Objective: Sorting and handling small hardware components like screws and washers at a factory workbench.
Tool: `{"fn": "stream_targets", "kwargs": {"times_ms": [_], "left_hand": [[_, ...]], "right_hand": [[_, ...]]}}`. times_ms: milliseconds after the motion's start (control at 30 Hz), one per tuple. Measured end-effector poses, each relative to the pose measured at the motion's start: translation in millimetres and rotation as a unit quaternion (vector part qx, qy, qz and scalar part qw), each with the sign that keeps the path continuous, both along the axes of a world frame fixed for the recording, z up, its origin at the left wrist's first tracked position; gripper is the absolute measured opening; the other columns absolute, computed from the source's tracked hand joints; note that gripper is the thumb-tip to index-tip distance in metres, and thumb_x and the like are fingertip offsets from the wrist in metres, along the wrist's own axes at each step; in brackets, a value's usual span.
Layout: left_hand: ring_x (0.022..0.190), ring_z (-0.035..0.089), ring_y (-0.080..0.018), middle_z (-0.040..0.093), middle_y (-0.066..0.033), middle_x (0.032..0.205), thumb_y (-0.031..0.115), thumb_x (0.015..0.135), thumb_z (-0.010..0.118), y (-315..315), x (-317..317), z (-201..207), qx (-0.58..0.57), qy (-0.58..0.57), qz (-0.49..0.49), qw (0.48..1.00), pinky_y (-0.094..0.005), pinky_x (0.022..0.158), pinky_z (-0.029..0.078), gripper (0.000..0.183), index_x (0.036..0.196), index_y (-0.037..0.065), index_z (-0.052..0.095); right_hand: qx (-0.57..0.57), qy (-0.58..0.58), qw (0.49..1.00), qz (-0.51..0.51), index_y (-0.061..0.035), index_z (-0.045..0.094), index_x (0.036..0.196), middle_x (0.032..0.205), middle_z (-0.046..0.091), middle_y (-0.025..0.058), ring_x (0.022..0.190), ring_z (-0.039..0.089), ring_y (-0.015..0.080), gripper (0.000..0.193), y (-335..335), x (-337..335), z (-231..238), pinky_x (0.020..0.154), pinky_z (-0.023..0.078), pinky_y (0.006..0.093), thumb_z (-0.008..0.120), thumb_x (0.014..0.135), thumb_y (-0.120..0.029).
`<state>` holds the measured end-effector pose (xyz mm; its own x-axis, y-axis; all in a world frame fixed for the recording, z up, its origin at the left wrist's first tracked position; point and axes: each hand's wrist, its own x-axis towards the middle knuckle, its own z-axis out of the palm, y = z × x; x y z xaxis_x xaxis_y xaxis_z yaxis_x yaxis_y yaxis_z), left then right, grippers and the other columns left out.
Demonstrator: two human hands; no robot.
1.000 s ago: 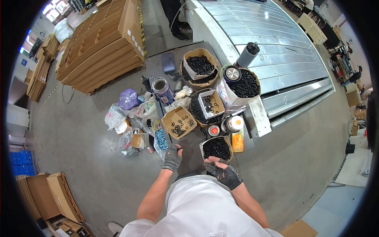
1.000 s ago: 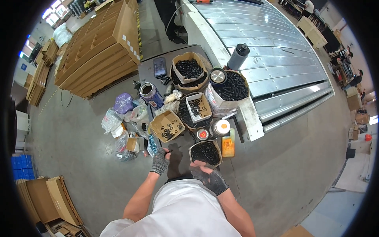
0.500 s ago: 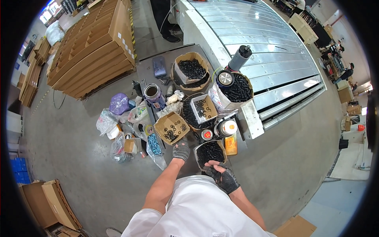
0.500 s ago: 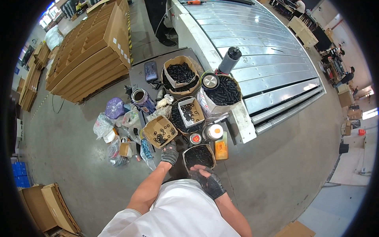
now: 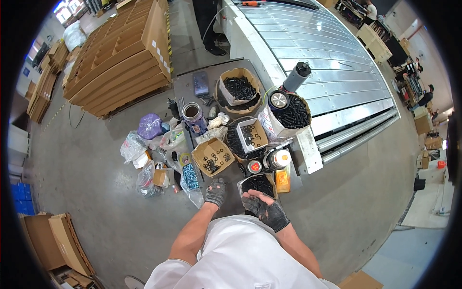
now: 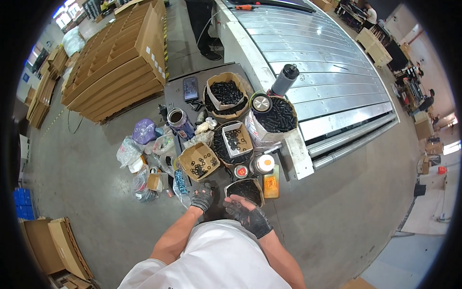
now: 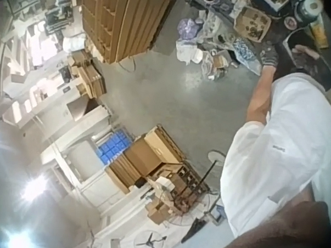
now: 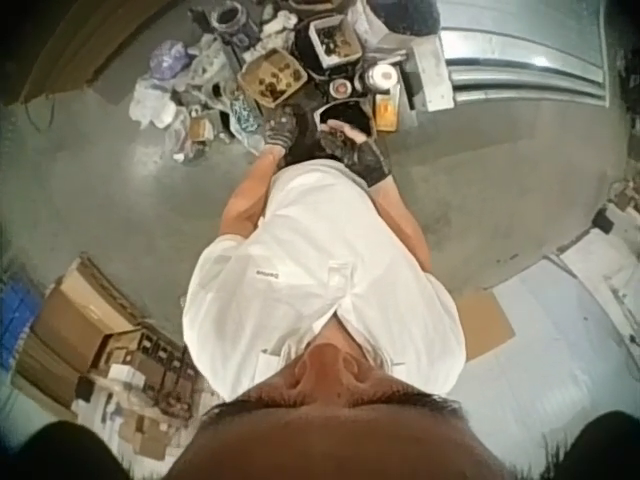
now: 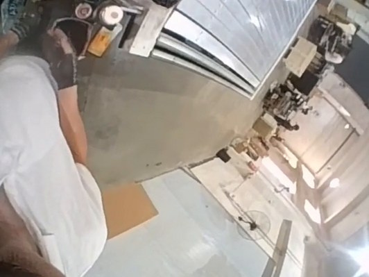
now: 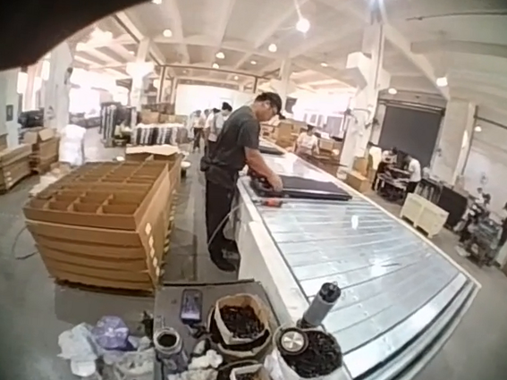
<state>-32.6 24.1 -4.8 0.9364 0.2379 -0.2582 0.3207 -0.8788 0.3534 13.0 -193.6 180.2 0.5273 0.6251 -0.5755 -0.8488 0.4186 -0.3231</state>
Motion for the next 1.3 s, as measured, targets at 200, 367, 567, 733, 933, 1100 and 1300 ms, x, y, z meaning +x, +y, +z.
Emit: {"fn": "stream_targets", "kwargs": {"times_ms": [200,367,567,733,933,1100,1300], "left_hand": [[0.101,0.064,-0.0378,0.062,-0.0206,0.117,0.013,0.086,0.055,2,-13,2,-0.043,-0.007,-0.001,0.999,-0.0471,0.083,0.052,0.032,0.116,0.003,0.058],[0.087,0.068,-0.0307,0.069,-0.0184,0.097,0.006,0.083,0.065,7,-24,36,-0.269,-0.102,0.132,0.949,-0.0416,0.076,0.053,0.03,0.112,0.001,0.063],[0.074,0.064,-0.0132,0.068,-0.0067,0.085,0.007,0.085,0.067,17,-30,99,-0.594,-0.023,0.29,0.751,-0.026,0.069,0.052,0.023,0.106,-0.003,0.064],[0.074,0.063,-0.0112,0.068,-0.0049,0.083,0.01,0.087,0.067,12,-28,147,-0.598,-0.045,0.191,0.777,-0.0258,0.068,0.051,0.022,0.106,-0.001,0.065],[0.077,0.065,-0.013,0.07,-0.0087,0.088,0.01,0.088,0.067,3,-22,158,-0.559,-0.104,0.15,0.809,-0.0281,0.072,0.053,0.024,0.108,-0.002,0.066],[0.075,0.065,-0.0125,0.07,-0.0086,0.085,0.011,0.089,0.066,2,-14,162,-0.569,-0.119,0.17,0.795,-0.0278,0.069,0.053,0.024,0.109,-0.003,0.064],[0.073,0.065,-0.0129,0.069,-0.0089,0.081,0.011,0.09,0.065,2,-11,162,-0.519,-0.124,0.172,0.828,-0.0276,0.066,0.052,0.021,0.106,-0.003,0.063]], "right_hand": [[-0.062,-0.052,0.997,0.015,0.0037,0.051,0.13,0.125,0.06,0.02,0.117,0.059,0.0273,0.038,5,-3,-8,0.101,0.048,0.0367,0.057,0.094,-0.01],[-0.116,-0.098,0.988,0.008,0.0042,0.052,0.127,0.12,0.063,0.0182,0.109,0.062,0.0255,0.036,9,-6,-16,0.097,0.051,0.0362,0.058,0.095,-0.009],[-0.108,-0.112,0.988,-0.009,0.0044,0.052,0.126,0.118,0.063,0.0197,0.108,0.063,0.0275,0.035,13,-6,-25,0.097,0.05,0.039,0.057,0.096,-0.011],[-0.061,-0.075,0.994,-0.05,0.0039,0.054,0.115,0.121,0.06,0.0233,0.113,0.06,0.0311,0.025,19,-5,-31,0.099,0.049,0.041,0.054,0.094,-0.01],[-0.015,-0.06,0.997,-0.04,0.0029,0.053,0.106,0.122,0.059,0.0227,0.113,0.059,0.0304,0.022,36,3,-30,0.102,0.047,0.0387,0.052,0.091,-0.013],[-0.005,-0.073,0.997,-0.033,0.001,0.055,0.105,0.12,0.06,0.0176,0.107,0.059,0.0251,0.019,47,6,-28,0.097,0.048,0.036,0.05,0.092,-0.012],[-0.142,-0.273,0.951,0.013,-0.0005,0.056,0.105,0.122,0.06,0.018,0.11,0.057,0.0213,0.017,56,2,-31,0.1,0.044,0.034,0.046,0.096,-0.012]]}}
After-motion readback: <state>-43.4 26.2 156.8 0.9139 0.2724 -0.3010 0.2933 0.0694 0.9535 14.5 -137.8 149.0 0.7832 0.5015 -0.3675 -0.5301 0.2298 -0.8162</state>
